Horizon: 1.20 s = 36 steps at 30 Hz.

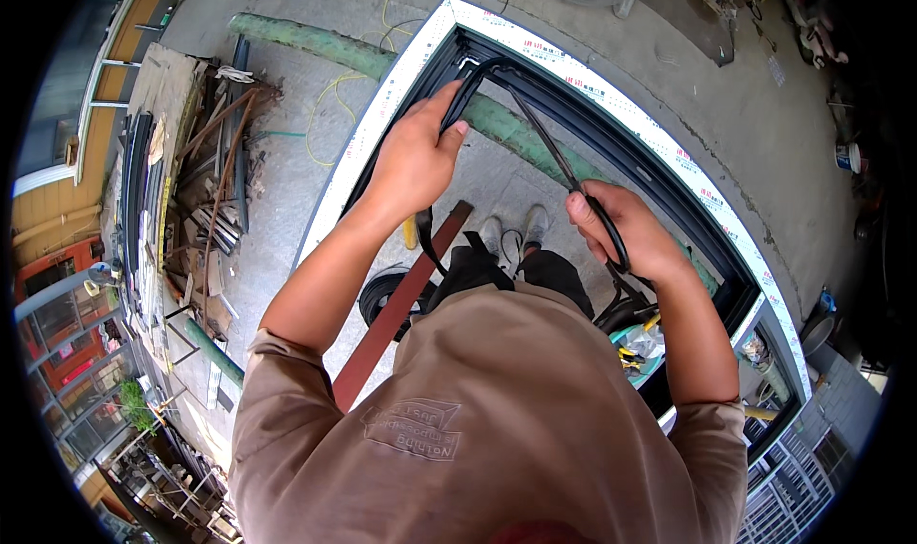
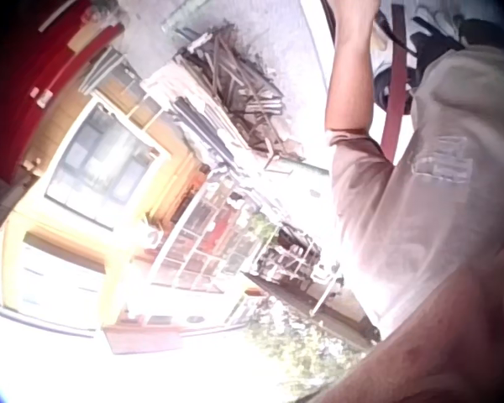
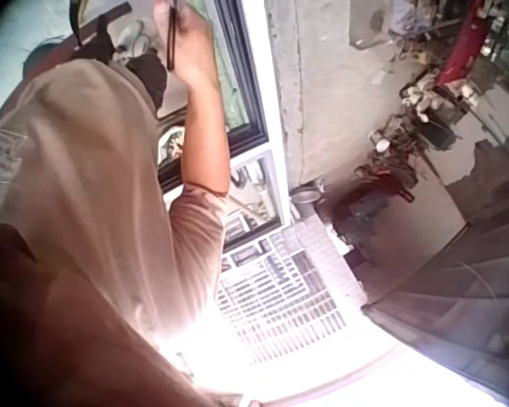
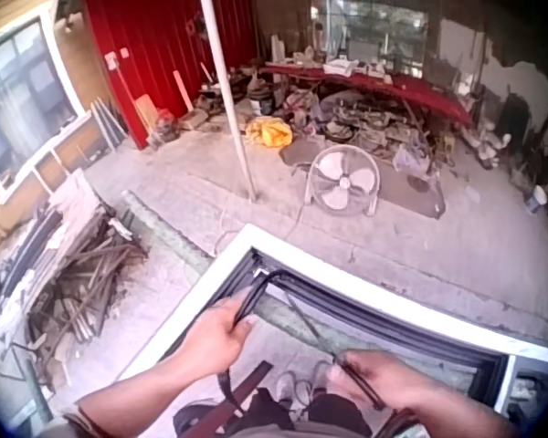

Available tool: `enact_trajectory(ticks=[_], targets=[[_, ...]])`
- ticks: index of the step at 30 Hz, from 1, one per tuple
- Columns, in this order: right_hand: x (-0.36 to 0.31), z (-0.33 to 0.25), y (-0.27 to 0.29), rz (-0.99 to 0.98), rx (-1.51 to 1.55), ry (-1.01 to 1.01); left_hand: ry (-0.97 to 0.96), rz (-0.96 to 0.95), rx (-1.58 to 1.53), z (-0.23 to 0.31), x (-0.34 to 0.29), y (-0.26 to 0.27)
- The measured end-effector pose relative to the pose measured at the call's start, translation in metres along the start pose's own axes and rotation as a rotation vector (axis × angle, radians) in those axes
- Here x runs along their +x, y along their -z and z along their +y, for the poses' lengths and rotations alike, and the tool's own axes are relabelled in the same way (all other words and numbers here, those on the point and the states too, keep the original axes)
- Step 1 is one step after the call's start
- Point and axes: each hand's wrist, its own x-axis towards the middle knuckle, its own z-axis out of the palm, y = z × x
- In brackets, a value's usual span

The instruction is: The person installs a black rubber seal into the frame of a window. They press the seal into the groove around the perimeter of the frame by hand and use shears to cut the rubber strip to length.

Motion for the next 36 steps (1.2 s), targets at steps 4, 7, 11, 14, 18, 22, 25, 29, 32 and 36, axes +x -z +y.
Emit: enact_trajectory(ticks=[4,7,11,14,18,22,25,29,32,36], targets=[[-0.008,-0.012,0.026,-0.117,-0.067,-0.012,-0.023,-0.113,0.001,0.004,-0.003,0.015],[0.003,-0.015,0.041,-0.276,-0.229,0.010,-0.073,-0.178,0.060,0.005,-0.006,0.029],[0.018,-0.026,0.052,-0.338,-0.333,0.043,-0.105,-0.217,0.200,0.026,-0.004,0.046],[0.025,-0.029,0.059,-0.361,-0.329,0.054,-0.166,-0.195,0.159,0.016,-0.002,0.045],[0.026,-0.040,0.059,-0.362,-0.312,0.002,-0.155,-0.162,0.135,0.011,-0.004,0.039],[0.026,-0.053,0.064,-0.281,-0.458,0.050,-0.156,-0.176,0.124,0.010,-0.004,0.039],[0.025,-0.064,0.073,-0.368,-0.360,-0.034,-0.159,-0.193,0.109,0.008,-0.002,0.038],[0.025,-0.082,0.077,-0.360,-0.421,-0.106,-0.169,-0.202,0.025,-0.002,-0.003,0.037],[0.030,-0.095,0.090,-0.405,-0.488,-0.107,-0.167,-0.189,0.027,0.002,-0.004,0.035],[0.042,-0.107,0.096,-0.442,-0.555,-0.154,-0.167,-0.161,0.028,0.000,-0.008,0.030]])
